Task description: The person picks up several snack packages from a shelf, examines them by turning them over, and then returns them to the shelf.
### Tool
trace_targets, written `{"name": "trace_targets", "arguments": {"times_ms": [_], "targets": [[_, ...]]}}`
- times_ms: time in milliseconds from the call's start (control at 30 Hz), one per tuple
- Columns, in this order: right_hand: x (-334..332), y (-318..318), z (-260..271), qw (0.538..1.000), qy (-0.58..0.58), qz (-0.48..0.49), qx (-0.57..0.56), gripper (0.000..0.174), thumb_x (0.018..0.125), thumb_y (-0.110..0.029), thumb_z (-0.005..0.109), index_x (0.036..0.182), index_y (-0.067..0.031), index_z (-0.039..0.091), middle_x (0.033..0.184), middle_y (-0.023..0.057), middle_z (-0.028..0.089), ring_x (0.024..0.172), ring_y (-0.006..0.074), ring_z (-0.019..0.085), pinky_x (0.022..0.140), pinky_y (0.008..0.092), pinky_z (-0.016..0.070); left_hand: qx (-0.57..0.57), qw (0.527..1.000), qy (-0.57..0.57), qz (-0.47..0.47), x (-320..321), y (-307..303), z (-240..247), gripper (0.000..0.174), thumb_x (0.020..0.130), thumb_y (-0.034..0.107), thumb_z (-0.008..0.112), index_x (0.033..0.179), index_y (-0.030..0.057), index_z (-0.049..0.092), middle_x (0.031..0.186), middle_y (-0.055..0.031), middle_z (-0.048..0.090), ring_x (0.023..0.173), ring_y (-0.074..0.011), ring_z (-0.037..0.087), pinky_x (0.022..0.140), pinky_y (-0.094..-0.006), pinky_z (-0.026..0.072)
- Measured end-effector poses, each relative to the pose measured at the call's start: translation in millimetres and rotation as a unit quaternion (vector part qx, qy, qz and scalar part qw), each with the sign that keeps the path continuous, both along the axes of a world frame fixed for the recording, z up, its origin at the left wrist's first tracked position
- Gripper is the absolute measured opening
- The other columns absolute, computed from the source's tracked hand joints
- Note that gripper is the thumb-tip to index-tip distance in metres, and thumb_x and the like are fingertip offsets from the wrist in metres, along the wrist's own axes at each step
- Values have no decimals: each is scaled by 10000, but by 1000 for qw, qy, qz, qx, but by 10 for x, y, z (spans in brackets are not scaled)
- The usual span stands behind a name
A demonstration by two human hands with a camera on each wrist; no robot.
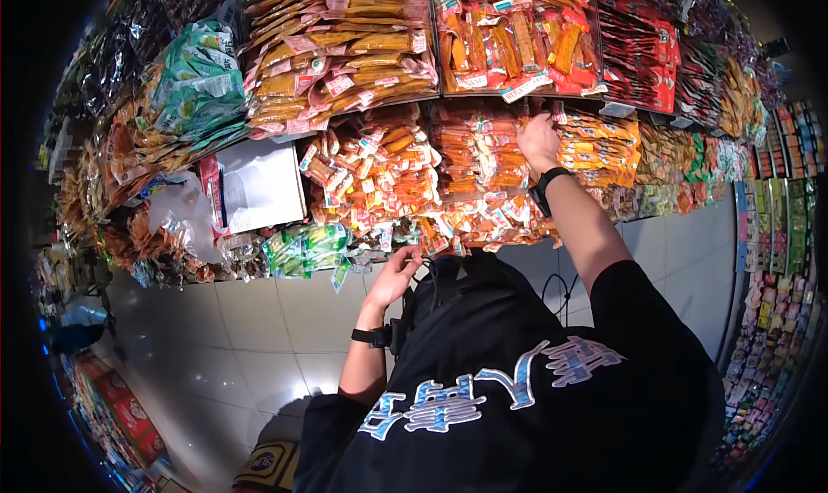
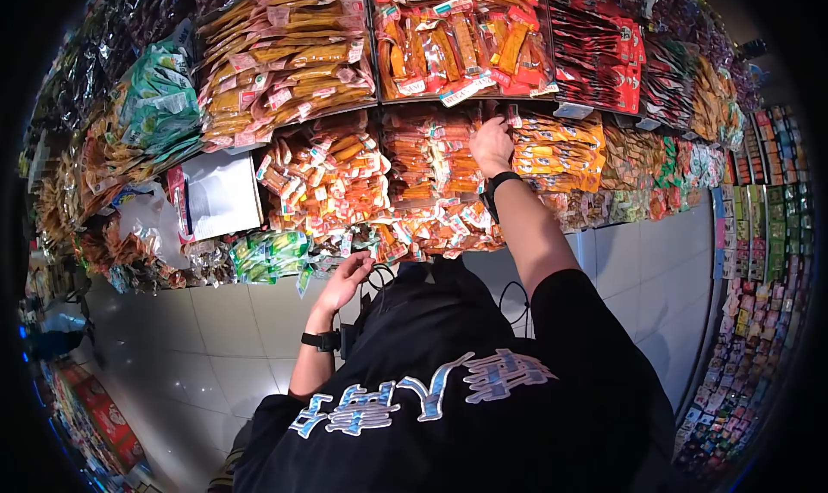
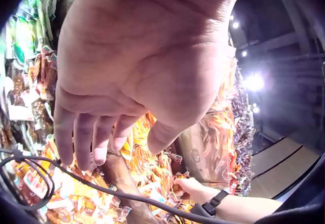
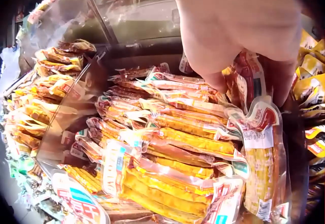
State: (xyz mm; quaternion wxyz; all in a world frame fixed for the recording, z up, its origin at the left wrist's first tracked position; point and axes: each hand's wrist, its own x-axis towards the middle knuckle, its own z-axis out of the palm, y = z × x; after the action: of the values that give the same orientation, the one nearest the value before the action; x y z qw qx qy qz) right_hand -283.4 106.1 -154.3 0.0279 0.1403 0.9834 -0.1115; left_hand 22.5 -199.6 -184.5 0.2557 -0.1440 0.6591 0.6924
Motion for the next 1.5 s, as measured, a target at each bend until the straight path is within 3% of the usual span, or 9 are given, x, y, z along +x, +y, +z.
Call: {"name": "trace_targets", "arguments": {"times_ms": [300, 533, 567, 733, 967, 1067, 1200, 1300, 1500], "targets": [[195, 87, 66, 998, 45, 20, -41, 609, 859, -245, 655, 1305, 40, 353, 1218, 308, 532, 994, 455, 616, 817, 503, 525, 3, 999, 15, -33, -142, 10, 179, 360, 994, 216, 562, 1293, 23, 507, 1155, -57, 594, 1075, -144, 559, 960, -295, 443], [666, 185, 152, 939, 293, 70, -164, 699, 830, -223, 697, 1375, 5, 323, 1241, 282, 537, 1055, 468, 569, 860, 468, 507, -30, 993, 40, -103, -375, 122, 585, 377, 1001, 191, 544, 1329, 15, 487, 1207, -71, 588, 1142, -164, 546, 991, -283, 429], [749, 188, 186, 935, 269, 44, -227, 602, 861, -178, 687, 1339, 13, 376, 1225, 226, 571, 1062, 372, 611, 874, 406, 503, -23, 993, 46, -109, -389, 142, 616, 377, 1001, 194, 544, 1328, 15, 487, 1221, -75, 588, 1152, -166, 543, 997, -285, 425], [1232, 13, 797, 728, 122, 20, -674, 430, 930, -43, 598, 1320, -13, 419, 1186, 74, 599, 1069, 129, 579, 918, 299, 480, -33, 981, 81, -174, -585, 282, 978, 420, 992, 229, 568, 1342, 19, 472, 1278, -86, 578, 1197, -167, 528, 1002, -305, 434], [1843, -409, 1538, 601, -85, 111, -787, 412, 929, -83, 611, 1308, -16, 465, 1185, 50, 591, 1052, 102, 570, 912, 284, 477, 202, 962, 163, -81, -1010, 621, 1446, 643, 965, 262, 596, 1470, 26, 276, 1426, -146, 433, 1348, -237, 387, 1136, -393, 300], [1932, -667, 1633, 631, -54, 219, -742, 417, 956, -135, 584, 1325, 4, 446, 1202, 60, 584, 1096, 142, 561, 944, 316, 462, 429, 901, 68, -13, -997, 699, 1456, 526, 977, 244, 565, 1419, 34, 373, 1370, -122, 505, 1250, -236, 511, 1058, -387, 424], [1935, -691, 1736, 852, 155, 335, -372, 562, 872, -351, 683, 1242, 29, 497, 1149, 203, 554, 1072, 343, 572, 922, 424, 454, 398, 914, 52, 49, -975, 762, 1662, 520, 934, 349, 610, 1334, 34, 501, 1273, -119, 591, 1176, -236, 577, 1019, -406, 472], [1936, -687, 1806, 878, 240, 334, -245, 613, 803, -361, 753, 1200, 34, 503, 1051, 182, 543, 981, 337, 576, 880, 433, 466, 367, 924, 61, 90, -943, 765, 1751, 446, 934, 285, 602, 1288, 25, 531, 1212, -109, 620, 1144, -224, 593, 995, -393, 485], [2022, -721, 1963, 864, 261, 277, -330, 542, 734, -257, 822, 1120, -3, 540, 1002, 155, 552, 893, 306, 599, 767, 397, 509, 324, 928, 103, 152, -904, 790, 1900, 299, 919, 111, 599, 1205, 27, 575, 1091, -69, 658, 972, -155, 637, 842, -316, 535]]}}
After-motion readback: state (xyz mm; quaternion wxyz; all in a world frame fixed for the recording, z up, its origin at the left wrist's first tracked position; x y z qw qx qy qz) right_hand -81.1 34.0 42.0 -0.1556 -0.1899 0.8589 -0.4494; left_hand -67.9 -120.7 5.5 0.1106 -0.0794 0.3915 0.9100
